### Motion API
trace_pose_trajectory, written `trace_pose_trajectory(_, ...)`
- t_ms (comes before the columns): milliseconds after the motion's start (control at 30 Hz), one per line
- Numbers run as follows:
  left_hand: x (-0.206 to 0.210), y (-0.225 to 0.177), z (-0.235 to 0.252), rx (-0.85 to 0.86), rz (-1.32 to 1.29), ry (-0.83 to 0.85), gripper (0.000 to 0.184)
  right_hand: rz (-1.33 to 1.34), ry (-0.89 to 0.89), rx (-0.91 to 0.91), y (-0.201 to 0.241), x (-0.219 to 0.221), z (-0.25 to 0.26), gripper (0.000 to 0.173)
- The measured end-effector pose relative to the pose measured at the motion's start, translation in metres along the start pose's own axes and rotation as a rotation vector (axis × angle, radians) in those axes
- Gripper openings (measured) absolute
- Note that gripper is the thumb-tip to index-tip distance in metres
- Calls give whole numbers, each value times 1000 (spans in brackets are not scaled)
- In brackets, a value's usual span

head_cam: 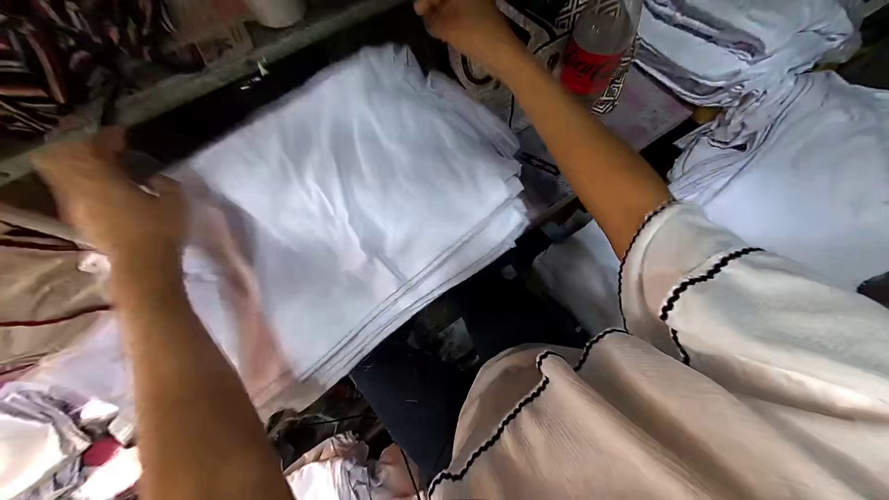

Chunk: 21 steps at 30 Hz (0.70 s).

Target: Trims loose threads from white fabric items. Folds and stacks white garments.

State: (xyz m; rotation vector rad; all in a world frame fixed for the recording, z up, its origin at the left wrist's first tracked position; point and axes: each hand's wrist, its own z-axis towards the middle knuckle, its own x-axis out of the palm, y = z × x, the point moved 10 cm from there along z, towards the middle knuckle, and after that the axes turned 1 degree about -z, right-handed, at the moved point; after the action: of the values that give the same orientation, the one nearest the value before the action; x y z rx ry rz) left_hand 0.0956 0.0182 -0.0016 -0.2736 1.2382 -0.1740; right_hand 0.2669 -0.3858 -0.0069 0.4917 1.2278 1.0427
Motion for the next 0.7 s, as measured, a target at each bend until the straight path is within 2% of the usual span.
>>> trace_pose_trajectory(33,29,-2,-14,57,-20,29,50,-56,42,-47,-13,7,-15,33)
trace_pose_trajectory(100,98,-9,-49,56,-114,169,46,-182,75,-26,-59,15,-59,34)
trace_pose_trajectory(200,206,-14,-101,123,-174,349,48,-406,106,225,-157,21,-129,35)
trace_pose_trajectory(267,237,-13,-129,140,-129,371,53,-555,91,333,-200,24,-168,32)
trace_pose_trajectory(333,236,-18,-148,150,-143,341,61,-670,60,333,-213,27,-192,35)
trace_pose_trajectory(433,219,-28,-185,189,-112,290,78,-794,48,282,-206,34,-201,34)
trace_pose_trajectory(467,210,-29,-196,207,-100,241,76,-821,48,288,-206,36,-200,35)
trace_pose_trajectory(533,188,-24,-214,211,-87,105,56,-851,42,344,-210,35,-196,39)
trace_pose_trajectory(600,167,-2,-228,131,-41,44,47,-754,1,467,-217,20,-198,41)
trace_pose_trajectory(700,134,48,-252,-68,16,-4,45,-333,-126,634,-223,-7,-208,42)
